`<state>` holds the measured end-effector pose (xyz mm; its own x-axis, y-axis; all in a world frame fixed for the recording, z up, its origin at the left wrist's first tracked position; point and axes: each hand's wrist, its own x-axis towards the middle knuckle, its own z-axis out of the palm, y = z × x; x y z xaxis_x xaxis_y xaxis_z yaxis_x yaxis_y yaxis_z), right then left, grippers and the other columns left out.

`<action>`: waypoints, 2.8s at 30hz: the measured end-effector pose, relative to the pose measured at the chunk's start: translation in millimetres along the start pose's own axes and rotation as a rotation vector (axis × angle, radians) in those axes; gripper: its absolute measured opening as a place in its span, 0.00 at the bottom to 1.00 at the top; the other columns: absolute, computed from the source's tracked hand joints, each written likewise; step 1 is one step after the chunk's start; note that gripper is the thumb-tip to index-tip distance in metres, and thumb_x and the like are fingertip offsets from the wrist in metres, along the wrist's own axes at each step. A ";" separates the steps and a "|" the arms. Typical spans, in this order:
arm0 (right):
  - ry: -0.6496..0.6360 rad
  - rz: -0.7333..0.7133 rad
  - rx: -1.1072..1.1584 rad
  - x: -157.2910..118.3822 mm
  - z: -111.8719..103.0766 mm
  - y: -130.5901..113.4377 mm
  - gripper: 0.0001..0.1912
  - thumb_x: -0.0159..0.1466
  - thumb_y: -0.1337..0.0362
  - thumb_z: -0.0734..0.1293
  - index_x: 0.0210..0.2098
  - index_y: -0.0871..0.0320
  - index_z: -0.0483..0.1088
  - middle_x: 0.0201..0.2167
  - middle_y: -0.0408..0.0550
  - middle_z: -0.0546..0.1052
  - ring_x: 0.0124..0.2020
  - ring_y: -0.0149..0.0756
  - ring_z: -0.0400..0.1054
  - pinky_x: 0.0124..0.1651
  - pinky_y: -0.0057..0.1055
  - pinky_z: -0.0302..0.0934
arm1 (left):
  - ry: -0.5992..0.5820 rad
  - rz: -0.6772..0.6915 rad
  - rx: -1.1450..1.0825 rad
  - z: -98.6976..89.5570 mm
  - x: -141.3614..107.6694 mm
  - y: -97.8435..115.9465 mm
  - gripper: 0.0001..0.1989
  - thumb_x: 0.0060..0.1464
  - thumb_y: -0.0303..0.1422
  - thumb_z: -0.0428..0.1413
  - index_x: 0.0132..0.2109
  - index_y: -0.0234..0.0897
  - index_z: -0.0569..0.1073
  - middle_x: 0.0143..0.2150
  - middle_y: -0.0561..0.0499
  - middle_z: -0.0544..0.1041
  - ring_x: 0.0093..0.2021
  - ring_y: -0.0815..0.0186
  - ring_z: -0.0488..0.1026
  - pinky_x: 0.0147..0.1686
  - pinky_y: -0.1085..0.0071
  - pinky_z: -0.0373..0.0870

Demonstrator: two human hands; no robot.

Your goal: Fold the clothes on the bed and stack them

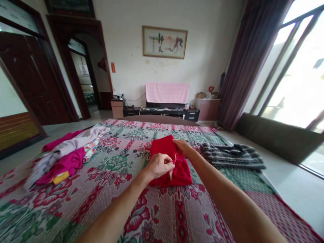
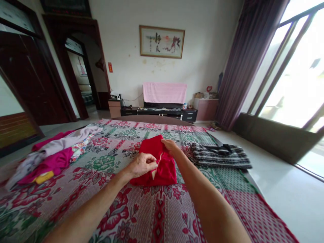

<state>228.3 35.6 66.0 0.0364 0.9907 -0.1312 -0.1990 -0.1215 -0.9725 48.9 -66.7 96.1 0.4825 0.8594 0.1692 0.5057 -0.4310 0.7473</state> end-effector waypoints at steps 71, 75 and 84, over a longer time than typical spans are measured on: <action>0.310 -0.373 -1.234 -74.4 -55.1 27.2 0.19 0.63 0.56 0.59 0.21 0.58 0.72 0.26 0.47 0.76 0.30 0.32 0.68 0.33 0.24 0.54 | 0.370 0.125 0.335 25.1 2.2 -104.1 0.27 0.56 0.45 0.50 0.57 0.33 0.68 0.62 0.39 0.65 0.62 0.56 0.62 0.62 0.60 0.58; 0.272 -0.339 -1.233 -94.2 -50.6 27.8 0.26 0.65 0.54 0.56 0.16 0.58 0.70 0.24 0.48 0.75 0.27 0.31 0.68 0.32 0.25 0.54 | 0.475 0.078 0.278 22.9 4.7 -103.3 0.22 0.56 0.41 0.48 0.52 0.30 0.72 0.55 0.37 0.71 0.57 0.56 0.68 0.60 0.61 0.61; 0.316 -0.346 -1.377 -110.4 -35.7 28.9 0.13 0.58 0.59 0.64 0.26 0.58 0.77 0.34 0.52 0.79 0.44 0.39 0.70 0.45 0.26 0.57 | 0.442 0.089 0.354 22.3 0.9 -102.0 0.18 0.57 0.37 0.49 0.50 0.33 0.73 0.47 0.42 0.78 0.48 0.59 0.74 0.53 0.64 0.67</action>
<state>253.5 -79.5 45.5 0.1324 0.9495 0.2845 0.9361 -0.0254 -0.3508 13.8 -28.1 5.7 0.2274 0.8162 0.5312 0.7226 -0.5071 0.4698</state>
